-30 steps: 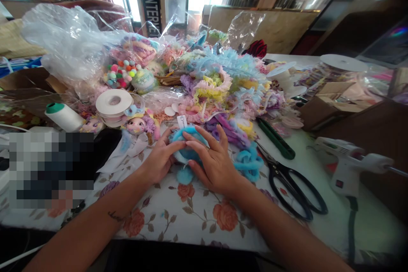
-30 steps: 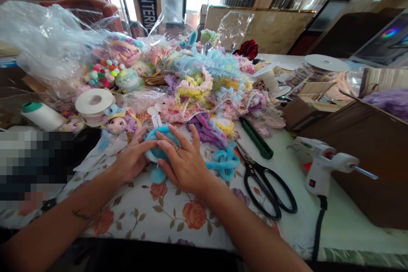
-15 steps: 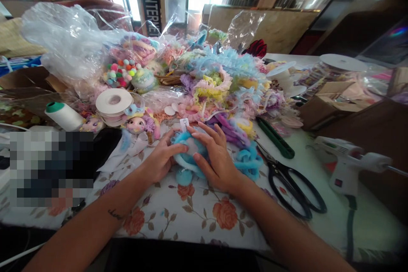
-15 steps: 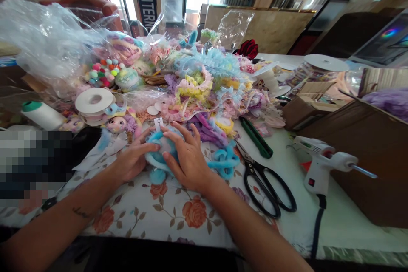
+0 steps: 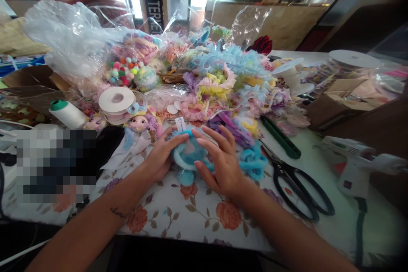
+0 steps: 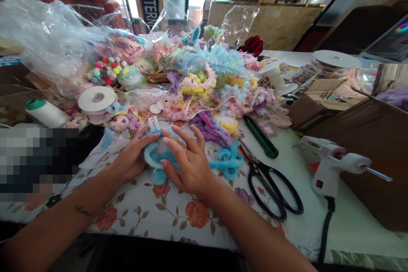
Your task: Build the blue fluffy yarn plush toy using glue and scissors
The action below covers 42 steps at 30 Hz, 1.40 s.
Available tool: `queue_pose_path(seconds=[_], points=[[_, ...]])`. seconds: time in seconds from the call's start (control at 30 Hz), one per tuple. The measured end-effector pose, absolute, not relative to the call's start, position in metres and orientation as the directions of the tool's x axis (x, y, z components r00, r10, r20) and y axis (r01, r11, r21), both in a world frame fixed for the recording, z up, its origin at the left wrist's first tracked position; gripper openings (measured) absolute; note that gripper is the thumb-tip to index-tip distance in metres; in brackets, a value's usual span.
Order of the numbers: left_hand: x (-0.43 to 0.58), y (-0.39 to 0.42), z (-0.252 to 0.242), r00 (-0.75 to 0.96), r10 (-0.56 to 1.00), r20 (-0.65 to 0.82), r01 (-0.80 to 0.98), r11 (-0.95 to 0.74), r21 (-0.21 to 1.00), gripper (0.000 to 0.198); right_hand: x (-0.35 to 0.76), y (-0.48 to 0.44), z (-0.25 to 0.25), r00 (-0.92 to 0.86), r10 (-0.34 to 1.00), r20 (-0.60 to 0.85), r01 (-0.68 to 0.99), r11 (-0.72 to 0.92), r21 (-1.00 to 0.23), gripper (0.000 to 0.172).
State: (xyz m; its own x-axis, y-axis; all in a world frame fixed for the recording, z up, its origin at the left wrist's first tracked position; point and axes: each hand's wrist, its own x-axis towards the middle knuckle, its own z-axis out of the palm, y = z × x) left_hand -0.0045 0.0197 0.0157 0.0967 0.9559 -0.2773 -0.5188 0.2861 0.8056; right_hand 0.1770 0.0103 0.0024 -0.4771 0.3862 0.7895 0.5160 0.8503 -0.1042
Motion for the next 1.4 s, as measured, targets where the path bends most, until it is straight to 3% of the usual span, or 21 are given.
queue_pose_path(seconds=[0.1, 0.17, 0.33, 0.53, 0.87, 1.2, 1.4], points=[[-0.0052, 0.0205, 0.0159, 0.094, 0.957, -0.275, -0.552, 0.28, 0.785, 0.034, 0.1761, 0.0085, 0.0014, -0.536, 0.283, 0.795, 0.495, 0.868, 0.025, 0.039], [-0.0058, 0.0212, 0.0152, 0.101, 0.958, -0.27, -0.57, 0.278, 0.773, 0.031, 0.1743, 0.0082, -0.0002, -0.583, 0.285, 0.76, 0.496, 0.866, 0.056, 0.034], [-0.0059, 0.0227, 0.0152, 0.084, 0.96, -0.268, -0.58, 0.266, 0.77, 0.03, 0.1706, 0.0098, -0.0041, -0.598, 0.358, 0.717, 0.553, 0.832, 0.046, 0.034], [-0.0037, 0.0225, 0.015, 0.016, 0.959, -0.283, -0.592, 0.237, 0.77, 0.039, 0.1698, 0.0115, -0.005, -0.585, 0.381, 0.716, 0.613, 0.786, 0.082, 0.036], [-0.0039, 0.0223, 0.0113, -0.019, 0.976, -0.216, -0.575, 0.166, 0.801, 0.036, 0.167, 0.0121, -0.0067, -0.55, 0.407, 0.729, 0.679, 0.727, 0.106, 0.032], [-0.0039, 0.0257, 0.011, 0.028, 0.963, -0.269, -0.574, 0.236, 0.784, 0.033, 0.1679, 0.0107, -0.0027, -0.527, 0.44, 0.727, 0.705, 0.704, 0.086, 0.032], [-0.0041, 0.0252, 0.0114, 0.055, 0.952, -0.3, -0.593, 0.273, 0.757, 0.03, 0.1682, 0.0075, -0.0003, -0.55, 0.379, 0.744, 0.632, 0.771, 0.074, 0.03]])
